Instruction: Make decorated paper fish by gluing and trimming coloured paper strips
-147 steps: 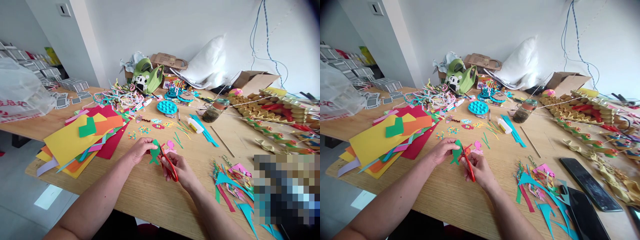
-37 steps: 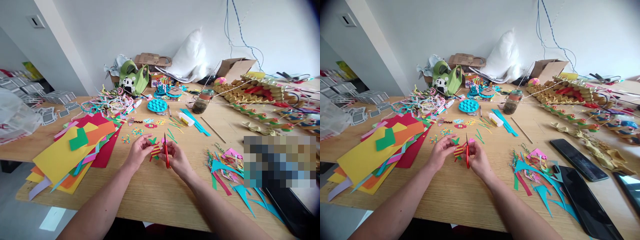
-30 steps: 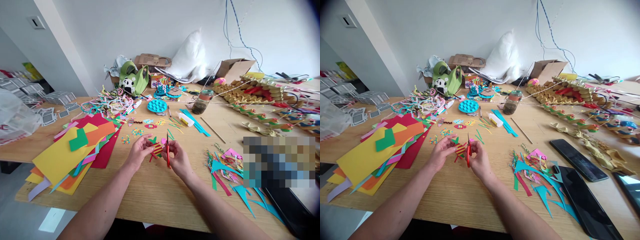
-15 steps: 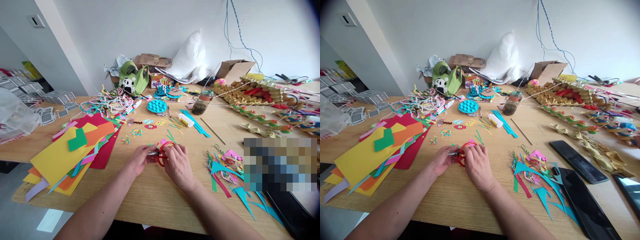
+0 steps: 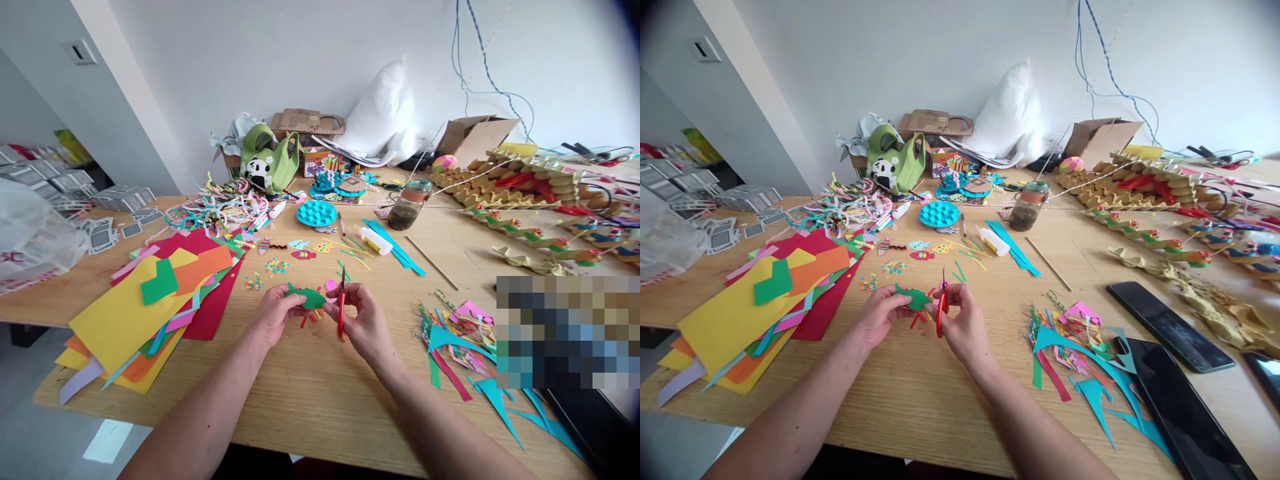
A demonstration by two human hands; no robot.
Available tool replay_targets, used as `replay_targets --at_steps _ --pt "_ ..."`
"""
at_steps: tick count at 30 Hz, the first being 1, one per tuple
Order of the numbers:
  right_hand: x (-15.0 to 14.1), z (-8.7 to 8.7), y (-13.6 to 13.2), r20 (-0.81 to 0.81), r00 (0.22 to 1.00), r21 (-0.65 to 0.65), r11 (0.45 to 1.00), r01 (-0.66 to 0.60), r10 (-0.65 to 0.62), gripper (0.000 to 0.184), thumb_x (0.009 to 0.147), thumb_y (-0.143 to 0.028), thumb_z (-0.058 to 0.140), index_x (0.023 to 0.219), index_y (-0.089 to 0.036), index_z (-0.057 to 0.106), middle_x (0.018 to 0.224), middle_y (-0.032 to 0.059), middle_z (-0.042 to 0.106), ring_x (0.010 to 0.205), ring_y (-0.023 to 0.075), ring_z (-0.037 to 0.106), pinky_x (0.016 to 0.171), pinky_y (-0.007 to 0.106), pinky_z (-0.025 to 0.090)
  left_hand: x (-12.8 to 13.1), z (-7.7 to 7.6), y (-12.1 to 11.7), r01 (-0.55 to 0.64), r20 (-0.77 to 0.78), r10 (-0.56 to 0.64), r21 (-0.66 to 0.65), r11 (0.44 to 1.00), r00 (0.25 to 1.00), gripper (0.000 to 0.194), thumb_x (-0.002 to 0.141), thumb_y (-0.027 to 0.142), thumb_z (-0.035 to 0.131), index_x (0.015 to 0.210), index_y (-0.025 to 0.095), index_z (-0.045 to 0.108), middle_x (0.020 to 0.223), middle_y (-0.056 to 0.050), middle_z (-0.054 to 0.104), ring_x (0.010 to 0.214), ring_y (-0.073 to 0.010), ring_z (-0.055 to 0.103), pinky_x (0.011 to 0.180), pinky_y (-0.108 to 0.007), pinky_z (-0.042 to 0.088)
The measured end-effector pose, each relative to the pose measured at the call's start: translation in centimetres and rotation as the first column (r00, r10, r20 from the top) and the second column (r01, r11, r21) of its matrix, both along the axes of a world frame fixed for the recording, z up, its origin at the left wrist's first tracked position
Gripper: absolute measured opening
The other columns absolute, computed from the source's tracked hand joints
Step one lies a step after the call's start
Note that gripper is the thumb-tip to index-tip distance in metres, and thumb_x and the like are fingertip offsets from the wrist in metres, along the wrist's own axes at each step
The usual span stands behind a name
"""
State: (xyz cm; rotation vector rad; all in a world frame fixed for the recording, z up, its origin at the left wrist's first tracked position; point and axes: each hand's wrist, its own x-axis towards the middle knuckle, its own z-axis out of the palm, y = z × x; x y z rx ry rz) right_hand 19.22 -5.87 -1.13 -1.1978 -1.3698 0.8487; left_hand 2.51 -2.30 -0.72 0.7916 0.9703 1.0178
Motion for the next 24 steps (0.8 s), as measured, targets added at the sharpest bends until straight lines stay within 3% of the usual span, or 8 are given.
replay_targets --at_steps 4,11,18,24 --pt "-0.2 0.0 0.3 -0.225 0.974 -0.150 0.986 -0.072 0.037 0.037 0.065 -0.040 0.077 0.083 -0.020 0.052 0.078 0.0030 0.063 0.071 0.0161 0.059 0.067 0.031 0.050 -0.1 0.3 -0.3 0.056 0.029 -0.055 -0.017 0.998 0.998 0.025 0.054 0.021 0.080 0.071 0.013 0.064 0.076 -0.005 0.070 0.062 -0.0164 0.064 0.058 -0.028 0.051" --pt "-0.7 -0.3 -0.1 -0.375 0.926 -0.165 0.986 -0.011 -0.053 0.042 0.062 -0.041 0.079 0.087 -0.021 0.052 0.079 0.0021 0.061 0.071 0.0157 0.057 0.067 0.031 0.050 0.9 0.2 -0.9 0.183 0.217 -0.163 -0.080 0.980 0.963 0.030 0.059 0.027 0.082 0.082 0.011 0.070 0.078 -0.007 0.070 0.064 -0.0127 0.063 0.066 -0.026 0.050" --pt "-1.5 -0.5 -0.6 -0.263 0.964 -0.164 0.982 -0.096 0.051 0.039 0.068 -0.046 0.074 0.087 -0.019 0.054 0.082 0.0028 0.059 0.074 0.0152 0.056 0.068 0.029 0.048 1.4 -0.4 -0.7 -0.013 0.239 0.027 -0.059 0.998 0.971 0.019 0.057 0.021 0.082 0.069 0.013 0.069 0.071 -0.003 0.070 0.063 -0.0109 0.062 0.061 -0.022 0.048" --pt "-1.7 0.2 -0.9 -0.230 0.940 -0.338 0.885 -0.320 0.252 0.046 0.068 -0.058 0.070 0.079 -0.018 0.050 0.062 -0.0022 0.053 0.055 0.0118 0.050 0.053 0.026 0.041 0.5 0.1 -0.3 -0.101 0.227 0.105 -0.030 0.994 0.968 0.017 0.059 0.020 0.079 0.068 0.012 0.067 0.066 -0.001 0.068 0.057 -0.0109 0.060 0.058 -0.024 0.049"
